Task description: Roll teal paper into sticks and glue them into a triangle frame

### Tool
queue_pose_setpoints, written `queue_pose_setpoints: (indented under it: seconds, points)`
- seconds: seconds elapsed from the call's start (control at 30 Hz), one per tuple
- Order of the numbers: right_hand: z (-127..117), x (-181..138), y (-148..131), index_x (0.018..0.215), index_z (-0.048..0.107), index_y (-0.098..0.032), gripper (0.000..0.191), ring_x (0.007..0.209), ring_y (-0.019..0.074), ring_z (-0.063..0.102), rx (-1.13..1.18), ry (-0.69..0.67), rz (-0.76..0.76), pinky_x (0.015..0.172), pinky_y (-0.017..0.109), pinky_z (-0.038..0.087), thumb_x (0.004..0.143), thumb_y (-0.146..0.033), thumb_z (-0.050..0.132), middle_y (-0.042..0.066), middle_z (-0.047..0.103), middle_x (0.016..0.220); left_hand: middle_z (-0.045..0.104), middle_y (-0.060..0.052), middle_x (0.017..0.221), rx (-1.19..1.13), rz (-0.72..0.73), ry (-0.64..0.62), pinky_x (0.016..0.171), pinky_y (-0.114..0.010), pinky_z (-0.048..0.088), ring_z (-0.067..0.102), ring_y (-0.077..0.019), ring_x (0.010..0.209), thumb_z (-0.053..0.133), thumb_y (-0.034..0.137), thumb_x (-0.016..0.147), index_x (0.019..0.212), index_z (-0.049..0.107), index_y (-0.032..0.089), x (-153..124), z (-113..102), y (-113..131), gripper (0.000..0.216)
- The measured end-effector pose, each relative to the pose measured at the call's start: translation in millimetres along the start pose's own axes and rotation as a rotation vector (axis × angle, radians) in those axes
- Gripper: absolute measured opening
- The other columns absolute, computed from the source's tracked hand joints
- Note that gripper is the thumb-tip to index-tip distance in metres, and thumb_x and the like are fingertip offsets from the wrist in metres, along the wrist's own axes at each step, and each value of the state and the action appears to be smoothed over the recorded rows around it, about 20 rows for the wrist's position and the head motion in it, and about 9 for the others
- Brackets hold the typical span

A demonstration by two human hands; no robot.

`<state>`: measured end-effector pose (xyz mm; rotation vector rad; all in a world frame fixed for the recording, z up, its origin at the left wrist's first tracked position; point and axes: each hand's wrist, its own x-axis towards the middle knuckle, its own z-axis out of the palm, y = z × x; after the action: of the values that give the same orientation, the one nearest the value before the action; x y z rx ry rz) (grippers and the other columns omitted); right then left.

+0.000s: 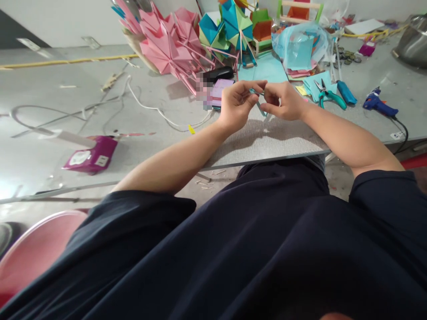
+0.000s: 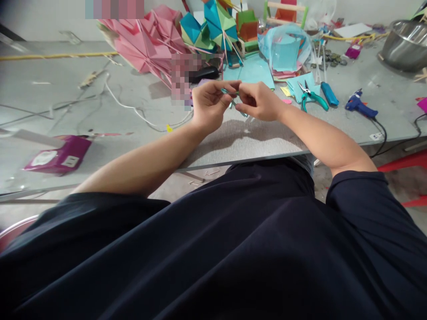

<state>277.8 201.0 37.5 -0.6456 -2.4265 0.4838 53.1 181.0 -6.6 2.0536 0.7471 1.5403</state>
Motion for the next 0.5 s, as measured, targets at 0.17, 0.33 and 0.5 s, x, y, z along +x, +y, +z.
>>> queue_pose_setpoints:
  seconds: [0.17, 0.33, 0.5]
  points:
    - [1.5, 1.0, 2.4, 0.119, 0.062, -0.024, 0.026, 0.071, 0.0163, 0.051, 0.074, 0.031, 0.029, 0.079, 0.033, 0.05, 0.109, -0.047, 0.071, -0.007, 0.048, 0.075, 0.08, -0.01, 0.131, 0.071, -0.085, -0.008, 0.118, -0.055, 0.063, 0.073, -0.0348, 0.142, 0.077, 0.065, 0.1, 0.104, 0.075, 0.033, 4.3, -4.6, 1.9, 0.032]
    - [5.1, 3.0, 5.9, 0.106, 0.064, -0.023, 0.026, 0.07, 0.0146, 0.048, 0.098, -0.063, -0.019, 0.08, 0.032, 0.05, 0.115, -0.047, 0.062, -0.007, 0.043, 0.073, 0.079, -0.009, 0.13, 0.135, -0.184, -0.026, 0.117, -0.056, 0.064, 0.071, -0.0344, 0.143, 0.084, 0.057, 0.098, 0.1, 0.075, 0.033, 6.4, -7.8, 8.7, 0.025]
    - [8.4, 2.8, -0.1, 0.112, 0.062, -0.022, 0.034, 0.07, 0.0137, 0.055, 0.21, -0.171, 0.002, 0.078, 0.03, 0.051, 0.12, -0.053, 0.051, -0.006, 0.051, 0.074, 0.081, -0.007, 0.125, 0.034, -0.157, -0.067, 0.119, -0.057, 0.062, 0.074, -0.033, 0.138, 0.079, 0.059, 0.101, 0.099, 0.076, 0.031, 5.6, -8.1, 2.9, 0.029]
